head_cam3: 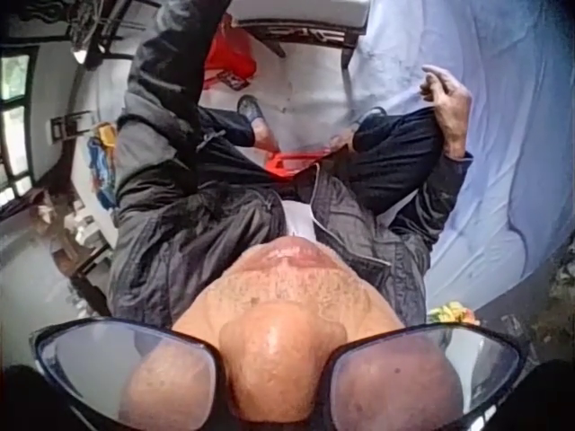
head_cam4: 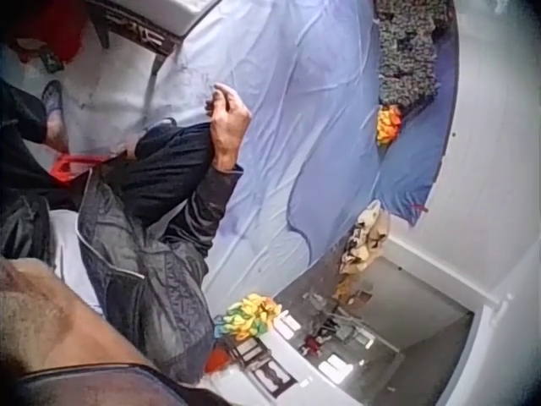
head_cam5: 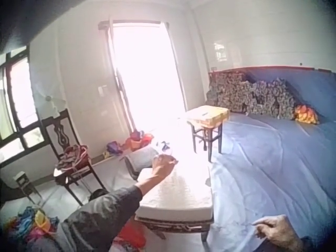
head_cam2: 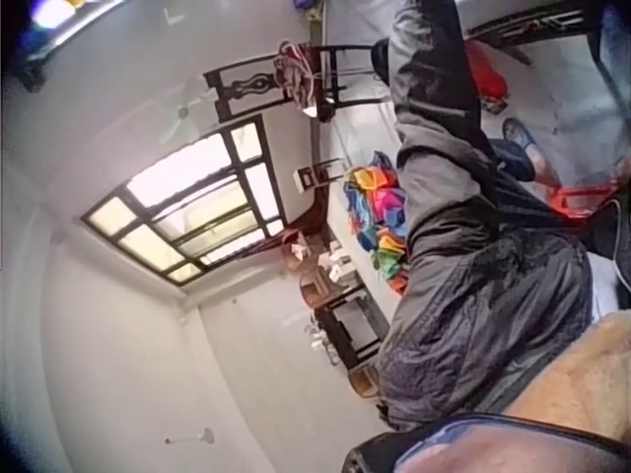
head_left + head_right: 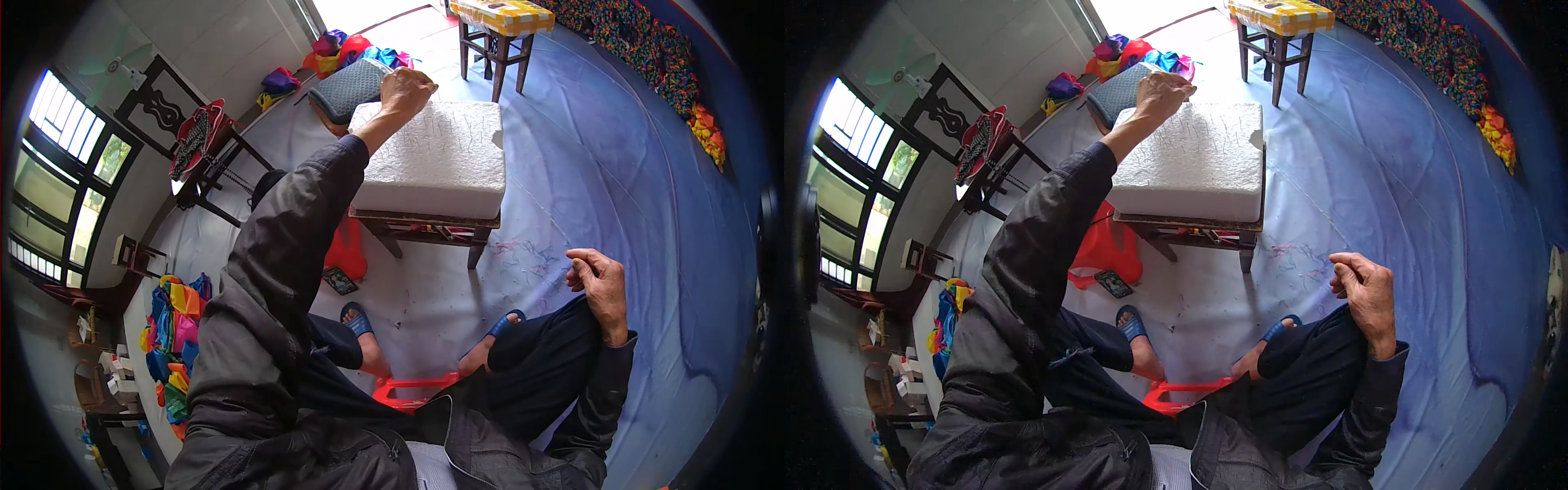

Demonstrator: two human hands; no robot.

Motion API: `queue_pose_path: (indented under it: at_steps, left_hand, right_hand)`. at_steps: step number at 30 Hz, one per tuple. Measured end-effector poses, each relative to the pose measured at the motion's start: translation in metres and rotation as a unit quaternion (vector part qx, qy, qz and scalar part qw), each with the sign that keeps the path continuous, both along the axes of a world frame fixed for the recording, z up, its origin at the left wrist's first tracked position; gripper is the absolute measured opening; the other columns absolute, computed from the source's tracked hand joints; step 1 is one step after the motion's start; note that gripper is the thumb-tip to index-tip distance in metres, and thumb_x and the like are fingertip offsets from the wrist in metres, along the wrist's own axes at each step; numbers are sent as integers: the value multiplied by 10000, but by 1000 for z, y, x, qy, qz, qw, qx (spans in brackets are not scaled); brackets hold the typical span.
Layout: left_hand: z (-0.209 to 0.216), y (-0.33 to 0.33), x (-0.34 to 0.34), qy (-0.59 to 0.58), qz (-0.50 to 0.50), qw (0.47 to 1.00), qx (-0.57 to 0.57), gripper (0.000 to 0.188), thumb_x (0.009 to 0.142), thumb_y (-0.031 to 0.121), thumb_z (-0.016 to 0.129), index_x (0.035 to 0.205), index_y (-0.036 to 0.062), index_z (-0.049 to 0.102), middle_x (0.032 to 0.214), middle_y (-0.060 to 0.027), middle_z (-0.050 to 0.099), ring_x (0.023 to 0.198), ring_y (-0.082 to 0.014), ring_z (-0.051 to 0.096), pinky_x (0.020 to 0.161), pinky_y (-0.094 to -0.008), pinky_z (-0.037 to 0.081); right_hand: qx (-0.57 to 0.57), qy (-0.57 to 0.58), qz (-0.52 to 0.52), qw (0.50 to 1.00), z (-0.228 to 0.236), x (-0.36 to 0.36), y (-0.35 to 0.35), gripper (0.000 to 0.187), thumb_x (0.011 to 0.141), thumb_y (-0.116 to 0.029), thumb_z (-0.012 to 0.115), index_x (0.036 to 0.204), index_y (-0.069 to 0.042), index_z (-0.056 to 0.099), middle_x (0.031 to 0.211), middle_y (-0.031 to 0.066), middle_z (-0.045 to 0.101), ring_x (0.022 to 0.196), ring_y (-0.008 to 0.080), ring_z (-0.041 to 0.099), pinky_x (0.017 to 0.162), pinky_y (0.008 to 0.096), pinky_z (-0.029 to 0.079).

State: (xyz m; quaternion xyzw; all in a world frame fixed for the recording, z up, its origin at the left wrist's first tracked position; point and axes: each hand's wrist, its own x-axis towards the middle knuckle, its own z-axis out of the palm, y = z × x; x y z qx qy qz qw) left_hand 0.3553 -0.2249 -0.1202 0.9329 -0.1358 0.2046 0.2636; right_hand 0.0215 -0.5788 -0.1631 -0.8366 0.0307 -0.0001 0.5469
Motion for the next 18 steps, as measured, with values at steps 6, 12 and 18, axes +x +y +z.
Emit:
queue_pose_path:
  at_steps: [6, 12, 18]
  left_hand:
    - [-5, -3, 2, -10, -2, 998, 67, 259, 871, 385, 768, 930, 148, 853, 919, -39, 812, 827, -199, 772, 821, -366, 606]
    - [-12, -7, 17, -73, -1, 956, 286, 301, 946, 375, 753, 1008, 87, 820, 984, -107, 804, 839, -222, 772, 820, -394, 622]
    - [-4, 11, 45, -8, 18, 975, 219, 195, 812, 217, 673, 742, 63, 772, 833, -190, 754, 824, -329, 760, 773, -455, 602]
  right_hand:
    - [-8, 2, 0, 1000, 0, -6, 1, 198, 1054, -95, 607, 1162, 14, 732, 801, 50, 712, 701, 111, 685, 634, 254, 561]
    - [7, 32, -1, 999, -2, -2, -7, 213, 1060, -121, 608, 1178, 7, 730, 823, 38, 699, 718, 105, 664, 646, 255, 543]
    - [-4, 27, 30, 999, -8, 9, -6, 251, 1075, -180, 608, 1216, -7, 722, 843, 23, 686, 746, 98, 650, 673, 243, 530]
